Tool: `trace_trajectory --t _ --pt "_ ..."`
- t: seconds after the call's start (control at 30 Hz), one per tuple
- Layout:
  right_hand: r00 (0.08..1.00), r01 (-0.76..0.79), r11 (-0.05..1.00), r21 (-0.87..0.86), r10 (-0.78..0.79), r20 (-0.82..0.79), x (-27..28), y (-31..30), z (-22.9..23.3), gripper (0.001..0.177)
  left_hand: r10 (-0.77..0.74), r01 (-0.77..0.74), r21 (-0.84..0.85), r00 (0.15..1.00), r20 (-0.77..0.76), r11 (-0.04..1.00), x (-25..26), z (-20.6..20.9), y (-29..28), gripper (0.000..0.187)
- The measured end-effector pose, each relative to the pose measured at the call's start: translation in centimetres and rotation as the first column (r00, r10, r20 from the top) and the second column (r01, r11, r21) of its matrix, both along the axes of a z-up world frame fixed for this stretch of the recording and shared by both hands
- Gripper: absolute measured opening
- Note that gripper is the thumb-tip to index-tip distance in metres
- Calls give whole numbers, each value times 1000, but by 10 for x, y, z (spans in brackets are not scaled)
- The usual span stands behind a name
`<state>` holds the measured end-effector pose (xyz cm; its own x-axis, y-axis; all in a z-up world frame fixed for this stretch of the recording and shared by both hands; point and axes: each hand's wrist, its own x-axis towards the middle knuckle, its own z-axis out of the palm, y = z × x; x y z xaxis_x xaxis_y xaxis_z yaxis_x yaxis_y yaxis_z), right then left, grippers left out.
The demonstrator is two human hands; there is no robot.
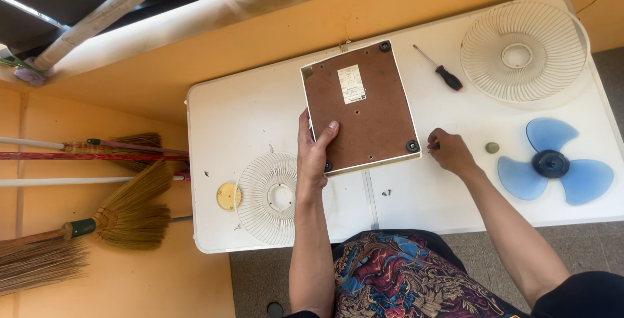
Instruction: The person uses a screwdriver to remove screws from the back of an electric fan's base and detaches the rear grille. The person then reattaches the base cover and continues to remove screws from the rear grille.
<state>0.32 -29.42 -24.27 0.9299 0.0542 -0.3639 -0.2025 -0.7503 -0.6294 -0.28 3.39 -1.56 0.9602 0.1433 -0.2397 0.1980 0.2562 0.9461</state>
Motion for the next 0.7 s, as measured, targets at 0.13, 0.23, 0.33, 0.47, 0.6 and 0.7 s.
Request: trace_trajectory --t 0.13,0.23,0.33,0.47,0.6,0.7 --pt "1000 -15 999 -51 15 18 -10 12 -8 18 9 -9 28 1000 -8 1000 -2 1 -2 83" --pt "999 -34 993 -114 33 -13 -8 20 -6 19 14 -13 49 1000 -19 999 -2 3 -3 84" --pt "998 -48 988 -148 52 22 -10 24 5 20 20 -18 67 999 -28 998 -2 3 -3 86" --pt "984 41 994 -104 -22 177 9 30 52 20 19 -17 57 999 -43 998 -1 1 -3 88" --pt "829 81 981 177 -165 535 50 38 140 16 3 -1 63 999 -40 998 -2 -5 -2 86" --pt "493 -71 989 132 -80 866 82 51 221 3 16 -12 66 998 -62 998 -3 -10 -2 73"
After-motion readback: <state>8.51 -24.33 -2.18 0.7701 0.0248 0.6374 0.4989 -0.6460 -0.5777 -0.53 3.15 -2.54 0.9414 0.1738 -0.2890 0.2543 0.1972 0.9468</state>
